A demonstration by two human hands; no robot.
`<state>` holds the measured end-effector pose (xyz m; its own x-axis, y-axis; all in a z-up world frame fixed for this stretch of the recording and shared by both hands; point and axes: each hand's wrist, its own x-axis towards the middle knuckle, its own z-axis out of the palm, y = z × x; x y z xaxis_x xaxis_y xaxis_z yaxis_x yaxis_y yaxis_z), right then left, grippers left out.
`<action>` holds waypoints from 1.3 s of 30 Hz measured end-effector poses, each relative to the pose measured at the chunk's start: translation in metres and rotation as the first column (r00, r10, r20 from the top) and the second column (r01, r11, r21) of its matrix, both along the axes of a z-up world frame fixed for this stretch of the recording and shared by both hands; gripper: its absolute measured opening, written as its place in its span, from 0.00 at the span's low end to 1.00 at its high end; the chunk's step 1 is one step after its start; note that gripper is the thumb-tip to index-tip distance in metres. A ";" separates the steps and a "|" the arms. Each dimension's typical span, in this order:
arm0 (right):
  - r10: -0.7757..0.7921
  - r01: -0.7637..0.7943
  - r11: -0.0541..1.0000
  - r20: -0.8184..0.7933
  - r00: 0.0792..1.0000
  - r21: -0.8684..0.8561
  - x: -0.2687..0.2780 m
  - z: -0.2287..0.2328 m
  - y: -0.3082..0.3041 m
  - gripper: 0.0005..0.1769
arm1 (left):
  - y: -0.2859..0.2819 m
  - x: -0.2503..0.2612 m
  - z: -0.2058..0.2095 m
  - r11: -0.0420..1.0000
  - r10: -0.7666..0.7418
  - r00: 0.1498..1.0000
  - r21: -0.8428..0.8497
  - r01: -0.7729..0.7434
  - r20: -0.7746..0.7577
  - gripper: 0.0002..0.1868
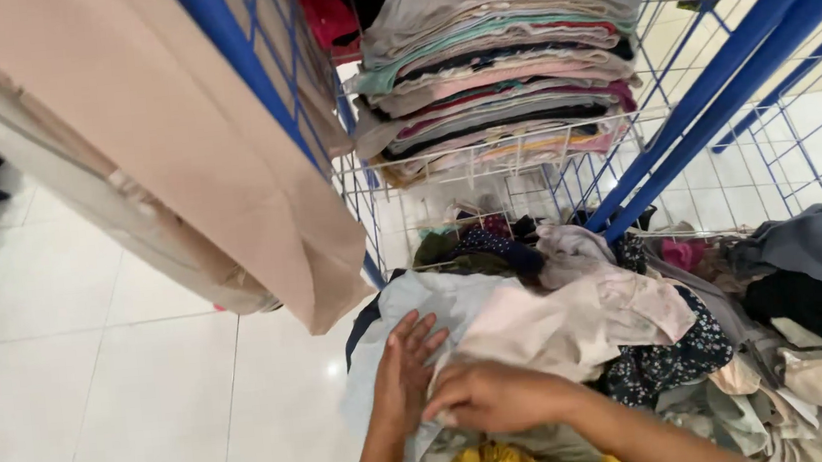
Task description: Sorting and folding underwear from a low bin in a clothing store.
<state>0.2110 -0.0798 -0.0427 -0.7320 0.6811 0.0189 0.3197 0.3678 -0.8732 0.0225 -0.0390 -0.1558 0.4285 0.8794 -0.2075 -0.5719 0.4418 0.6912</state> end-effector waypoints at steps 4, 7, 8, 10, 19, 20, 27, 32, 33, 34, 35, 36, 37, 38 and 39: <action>0.073 -0.071 0.991 -0.008 0.997 0.111 -0.029 -0.066 -0.021 0.23 | -0.004 -0.020 -0.041 0.998 0.045 0.983 0.049 -0.037 -0.180 0.37; -0.009 0.004 0.999 -0.097 0.995 -0.052 -0.002 -0.056 -0.021 0.24 | -0.016 -0.022 -0.044 0.997 -0.028 0.977 0.069 0.043 -0.213 0.35; -0.191 0.182 0.977 -0.073 0.979 -0.113 0.014 -0.057 -0.022 0.23 | -0.019 -0.021 -0.039 0.989 -0.022 0.959 0.133 0.061 -0.281 0.34; -0.369 0.359 0.918 -0.035 0.929 -0.167 0.043 -0.063 -0.023 0.22 | -0.024 -0.015 -0.026 0.976 -0.016 0.939 0.197 0.089 -0.344 0.34; -0.812 0.758 0.556 0.028 0.583 0.340 0.095 -0.133 -0.017 0.18 | -0.040 0.044 0.066 0.361 0.665 0.260 0.605 0.709 -0.701 0.40; -0.814 0.738 0.550 0.054 0.579 0.391 0.091 -0.131 -0.019 0.20 | -0.040 0.048 0.049 0.351 0.661 0.259 0.595 0.723 -0.705 0.34; -0.729 0.647 0.638 0.057 0.682 0.417 0.084 -0.085 -0.029 0.35 | -0.038 0.039 0.061 0.928 0.076 0.640 0.289 0.235 -0.765 0.11; -0.585 0.571 0.793 0.004 0.811 0.212 0.067 -0.019 -0.028 0.39 | -0.044 0.008 0.100 0.953 -0.159 0.960 0.219 0.211 -0.231 0.10; -0.549 0.545 0.833 0.028 0.835 0.091 0.068 -0.017 -0.028 0.37 | -0.044 0.002 0.105 0.932 -0.195 0.958 0.264 0.248 -0.210 0.10; -0.548 0.544 0.834 0.026 0.836 0.093 0.079 -0.019 -0.030 0.37 | -0.044 -0.006 0.105 0.932 -0.194 0.958 0.267 0.247 -0.211 0.10; -0.512 0.515 0.857 0.078 0.855 -0.013 0.091 -0.020 -0.031 0.31 | -0.044 -0.015 0.105 0.928 -0.155 0.961 0.300 0.221 -0.229 0.11; -0.469 0.483 0.867 0.126 0.874 -0.121 0.101 -0.022 -0.032 0.25 | -0.044 -0.023 0.105 0.922 -0.116 0.962 0.334 0.196 -0.246 0.11; -0.466 0.480 0.869 0.126 0.876 -0.122 0.115 -0.024 -0.037 0.25 | -0.044 -0.031 0.108 0.923 -0.113 0.963 0.334 0.193 -0.245 0.11; -0.459 0.478 0.867 0.152 0.876 -0.137 0.129 -0.025 -0.041 0.21 | -0.043 -0.039 0.111 0.948 -0.063 0.987 0.300 0.106 -0.148 0.11; -0.450 0.476 0.866 0.178 0.875 -0.151 0.143 -0.026 -0.045 0.16 | -0.043 -0.047 0.113 0.966 -0.007 0.999 0.258 0.020 -0.051 0.12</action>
